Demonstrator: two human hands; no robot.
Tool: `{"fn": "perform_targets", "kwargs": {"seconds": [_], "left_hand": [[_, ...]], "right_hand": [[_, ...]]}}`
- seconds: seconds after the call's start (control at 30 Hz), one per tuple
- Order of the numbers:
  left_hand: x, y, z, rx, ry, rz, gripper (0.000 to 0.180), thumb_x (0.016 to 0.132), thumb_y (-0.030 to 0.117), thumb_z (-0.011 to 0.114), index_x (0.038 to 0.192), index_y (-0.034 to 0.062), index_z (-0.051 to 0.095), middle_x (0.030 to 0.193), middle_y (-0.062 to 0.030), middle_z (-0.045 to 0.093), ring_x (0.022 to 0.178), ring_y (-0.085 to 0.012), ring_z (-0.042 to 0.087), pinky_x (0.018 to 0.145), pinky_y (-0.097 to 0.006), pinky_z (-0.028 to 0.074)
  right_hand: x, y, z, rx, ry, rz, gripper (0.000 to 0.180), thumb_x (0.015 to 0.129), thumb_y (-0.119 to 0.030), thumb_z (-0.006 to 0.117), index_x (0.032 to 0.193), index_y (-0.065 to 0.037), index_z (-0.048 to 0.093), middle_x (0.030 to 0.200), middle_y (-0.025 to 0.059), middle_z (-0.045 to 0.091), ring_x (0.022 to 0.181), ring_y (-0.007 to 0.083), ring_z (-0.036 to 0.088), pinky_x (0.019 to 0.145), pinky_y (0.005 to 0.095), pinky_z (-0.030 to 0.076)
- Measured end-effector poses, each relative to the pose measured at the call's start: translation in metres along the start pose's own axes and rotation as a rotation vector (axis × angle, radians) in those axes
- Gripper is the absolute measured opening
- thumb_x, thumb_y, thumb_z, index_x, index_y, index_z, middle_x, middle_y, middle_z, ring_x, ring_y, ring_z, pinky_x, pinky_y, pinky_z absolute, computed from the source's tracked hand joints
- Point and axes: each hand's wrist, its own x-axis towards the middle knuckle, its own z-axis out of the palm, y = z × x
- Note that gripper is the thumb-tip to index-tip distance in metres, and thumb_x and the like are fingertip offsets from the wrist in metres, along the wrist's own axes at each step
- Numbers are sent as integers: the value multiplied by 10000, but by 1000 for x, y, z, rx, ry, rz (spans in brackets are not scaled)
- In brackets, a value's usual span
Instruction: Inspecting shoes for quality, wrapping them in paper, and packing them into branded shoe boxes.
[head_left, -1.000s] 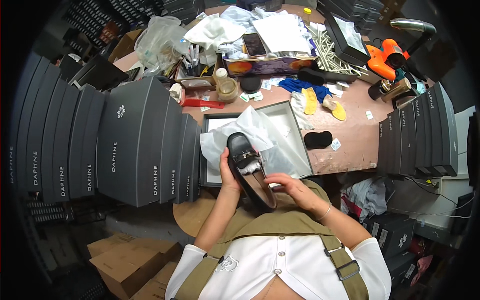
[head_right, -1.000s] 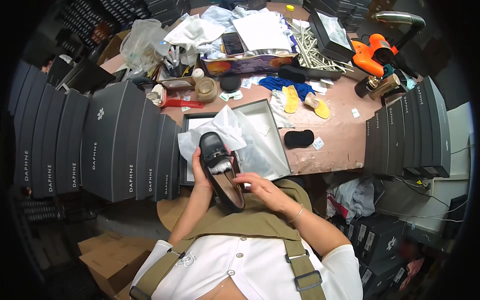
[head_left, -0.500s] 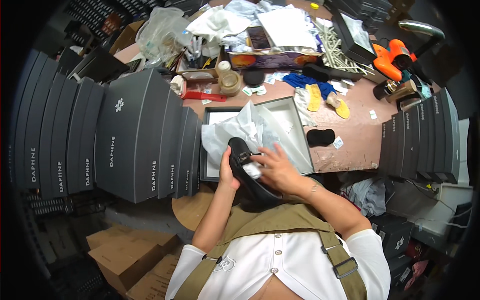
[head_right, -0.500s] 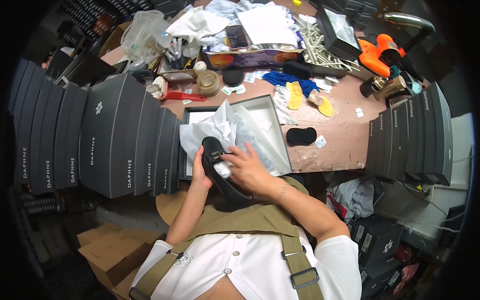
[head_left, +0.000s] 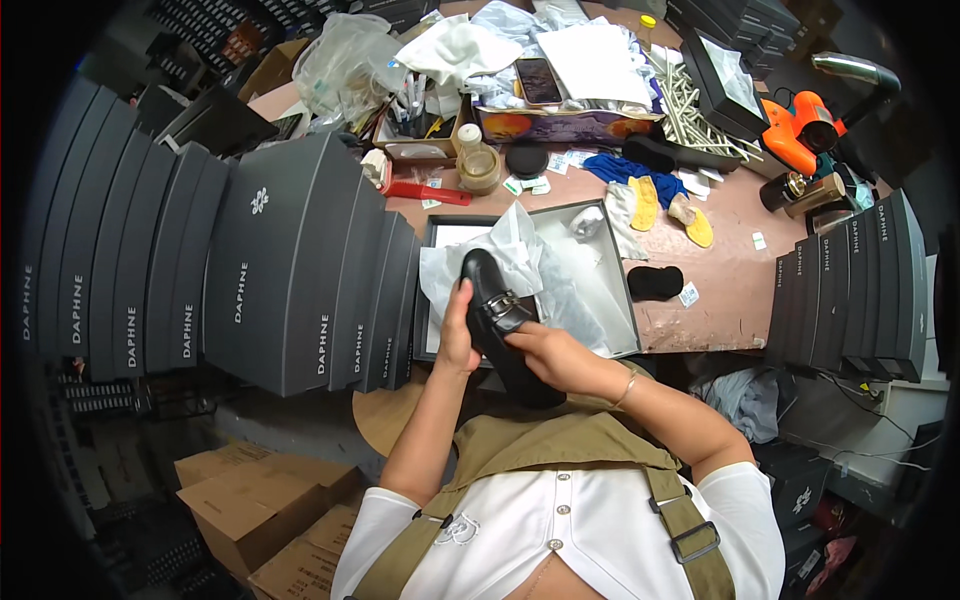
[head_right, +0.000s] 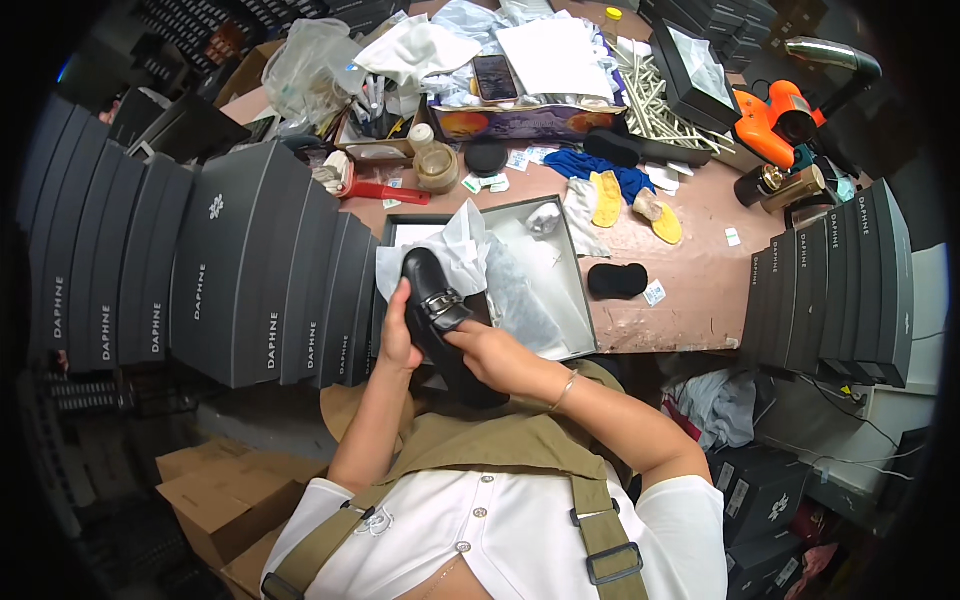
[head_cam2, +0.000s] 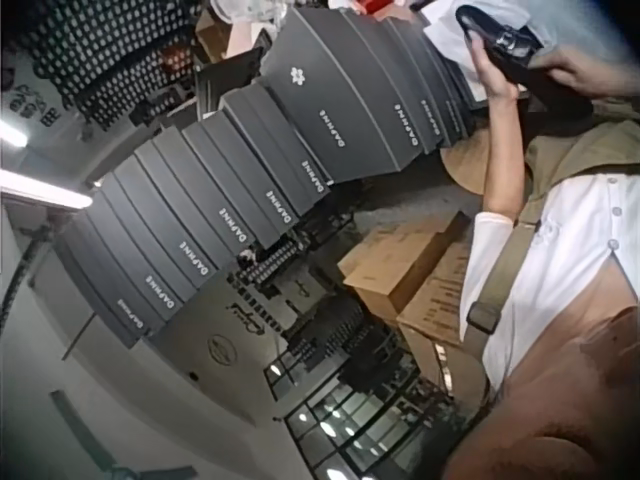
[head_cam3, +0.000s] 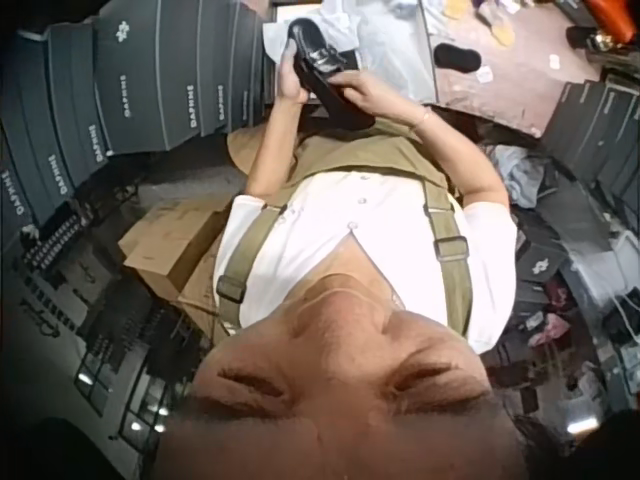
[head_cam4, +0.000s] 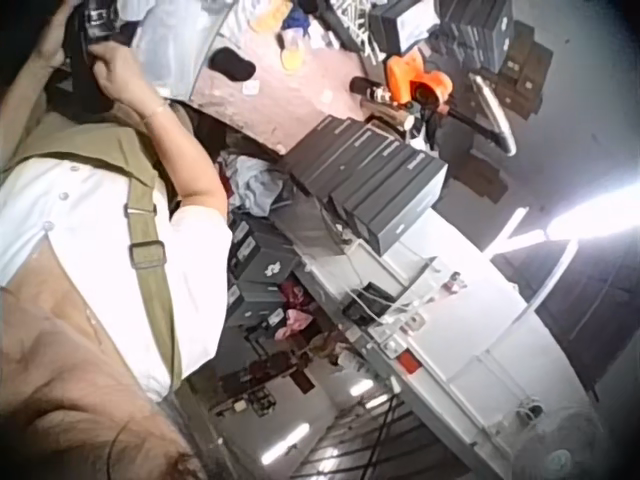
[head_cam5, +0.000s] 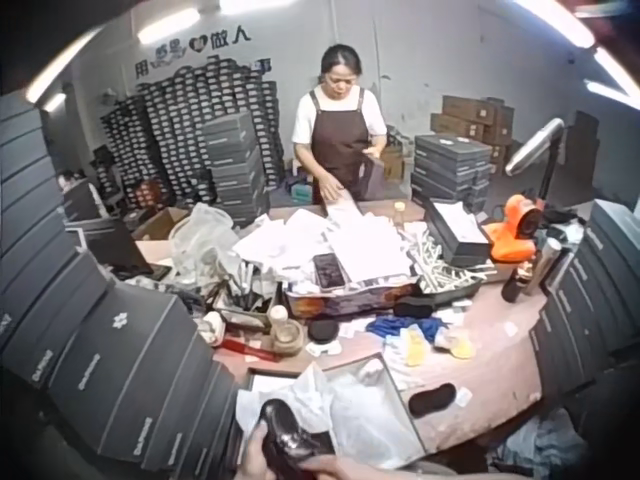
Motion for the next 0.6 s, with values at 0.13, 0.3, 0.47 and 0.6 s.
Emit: {"fn": "perform_targets", "kwargs": {"seconds": [0.13,0.3,0.47,0.6], "left_hand": [[-6,-15,8,-57,47,-168,553,922,545,453,1148,59,589,1069,-111,658,972,-244,644,895,-393,501],[-19,-32,-3,-137,54,-172,557,928,550,434,1141,61,594,1078,-98,656,1006,-235,629,911,-386,489],[-17,-29,-8,-80,92,-152,516,935,529,442,1102,70,612,1028,-82,668,941,-214,642,879,-368,500],[-18,-27,-6,-60,114,-52,507,935,504,464,1140,60,598,1046,-85,665,953,-216,641,876,-369,503]], "right_hand": [[14,-11,-1,-419,-110,58,185,867,-152,484,991,-49,573,752,130,608,697,309,624,570,407,492],[12,2,8,-507,-189,-61,112,842,-172,503,863,-80,563,643,111,610,613,287,640,507,404,498],[11,9,21,-597,-145,-41,87,815,-172,535,832,-98,577,638,99,621,599,261,651,506,392,505],[-3,-17,7,-511,-32,-40,91,790,-148,577,862,-92,580,708,88,629,647,245,655,521,375,506]]}}
